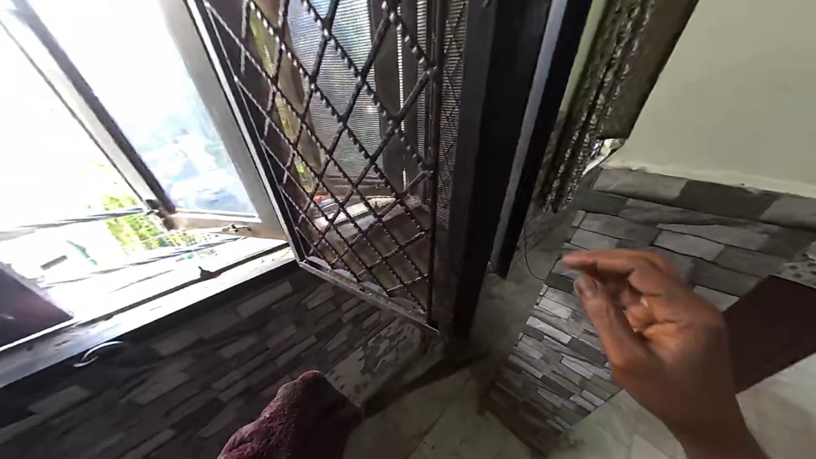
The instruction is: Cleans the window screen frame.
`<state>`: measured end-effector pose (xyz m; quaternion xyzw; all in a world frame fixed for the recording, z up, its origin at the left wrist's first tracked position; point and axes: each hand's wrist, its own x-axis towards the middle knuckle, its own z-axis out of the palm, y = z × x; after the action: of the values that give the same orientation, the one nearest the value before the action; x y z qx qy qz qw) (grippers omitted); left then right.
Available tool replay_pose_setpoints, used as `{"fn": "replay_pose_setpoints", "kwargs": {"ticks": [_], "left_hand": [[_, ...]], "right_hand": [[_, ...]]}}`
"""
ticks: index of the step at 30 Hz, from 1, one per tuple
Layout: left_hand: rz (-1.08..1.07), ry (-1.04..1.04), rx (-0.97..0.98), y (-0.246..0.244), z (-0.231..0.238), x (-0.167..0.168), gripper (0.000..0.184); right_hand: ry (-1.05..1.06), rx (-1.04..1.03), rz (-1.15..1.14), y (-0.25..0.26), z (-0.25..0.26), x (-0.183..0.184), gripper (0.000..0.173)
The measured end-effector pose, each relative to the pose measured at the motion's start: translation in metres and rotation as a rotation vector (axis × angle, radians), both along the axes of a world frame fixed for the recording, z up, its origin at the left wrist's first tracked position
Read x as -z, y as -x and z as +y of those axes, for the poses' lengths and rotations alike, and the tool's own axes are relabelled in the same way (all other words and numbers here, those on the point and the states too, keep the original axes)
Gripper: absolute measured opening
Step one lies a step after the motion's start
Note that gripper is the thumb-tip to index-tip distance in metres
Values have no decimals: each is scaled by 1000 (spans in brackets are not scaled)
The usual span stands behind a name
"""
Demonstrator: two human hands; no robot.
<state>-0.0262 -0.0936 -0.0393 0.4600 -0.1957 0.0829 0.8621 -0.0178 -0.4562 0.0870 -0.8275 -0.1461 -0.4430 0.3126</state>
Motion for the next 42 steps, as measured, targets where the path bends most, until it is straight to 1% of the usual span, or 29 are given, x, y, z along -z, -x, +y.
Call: {"fn": "replay_pose_setpoints", "kwargs": {"ticks": [1,2,4,5,7,8,10,12,13,15,16,17,18,20,23,25,27,29,30,31,32,33,34,35,36,37,38,40,42], "left_hand": [[-31,-127,-89,-6,3,6,28],[-9,-235,-194,-11,0,4,26],[127,-204,-226,-14,-13,-12,28],[149,-229,-245,-18,-12,-13,29],[102,-295,-236,-30,-5,-9,24],[88,-270,-225,-35,-2,-9,22],[138,-186,-256,-46,-3,-12,20],[161,-62,-254,-65,1,5,25],[164,-1,-206,-76,6,16,29],[167,25,-121,-97,17,38,35],[190,0,-137,-104,19,42,35],[228,-38,-172,-109,20,40,33],[281,-95,-234,-113,19,33,33],[338,-135,-263,-122,20,25,33],[280,-60,-303,-134,20,19,25],[247,-82,-321,-146,21,16,21],[168,-147,-325,-164,25,22,20],[121,-46,-297,-174,23,17,14],[97,6,-261,-180,25,22,14],[43,-16,-232,-187,31,31,17],[-34,-91,-214,-193,40,44,21],[-43,-148,-267,-198,45,53,22],[-26,-207,-372,-201,47,56,23],[21,-312,-506,-205,46,51,25],[92,-468,-649,-209,41,35,25],[110,-613,-724,-211,38,23,26],[96,-704,-755,-214,37,14,26],[63,-795,-727,-223,39,8,28],[-55,-857,-739,-241,43,19,28]], "right_hand": [[13,-12,5,-8,5,-11,33],[22,-19,9,-15,9,-22,36],[20,-49,-21,-31,17,-46,41],[17,-63,-40,-37,22,-58,45],[-8,-57,-71,-46,34,-81,53],[-20,-42,-80,-50,41,-91,57],[-37,-11,-101,-58,53,-107,62],[-35,-9,-163,-74,65,-119,66],[-33,-15,-188,-82,71,-124,65],[-53,-41,-177,-93,80,-125,62],[-88,-49,-153,-96,83,-123,60],[-124,-55,-159,-102,85,-123,61],[-142,-64,-193,-111,87,-125,66],[-163,-61,-254,-125,86,-129,75],[-240,-62,-297,-141,87,-131,78],[-270,-59,-326,-149,84,-128,73],[-243,-68,-332,-151,77,-125,67],[-233,-77,-333,-153,73,-122,62],[-241,-70,-341,-154,72,-120,61],[-251,-57,-344,-154,72,-119,61],[-258,-45,-342,-153,73,-119,61],[-267,-40,-342,-153,74,-119,61],[-272,-33,-343,-153,75,-118,60],[-273,-29,-344,-153,75,-118,60],[-269,-23,-348,-153,75,-118,59],[-264,-8,-347,-153,75,-118,60],[-261,0,-345,-153,75,-118,61],[-259,0,-343,-153,74,-118,61],[-269,-14,-346,-154,73,-118,58]]}}
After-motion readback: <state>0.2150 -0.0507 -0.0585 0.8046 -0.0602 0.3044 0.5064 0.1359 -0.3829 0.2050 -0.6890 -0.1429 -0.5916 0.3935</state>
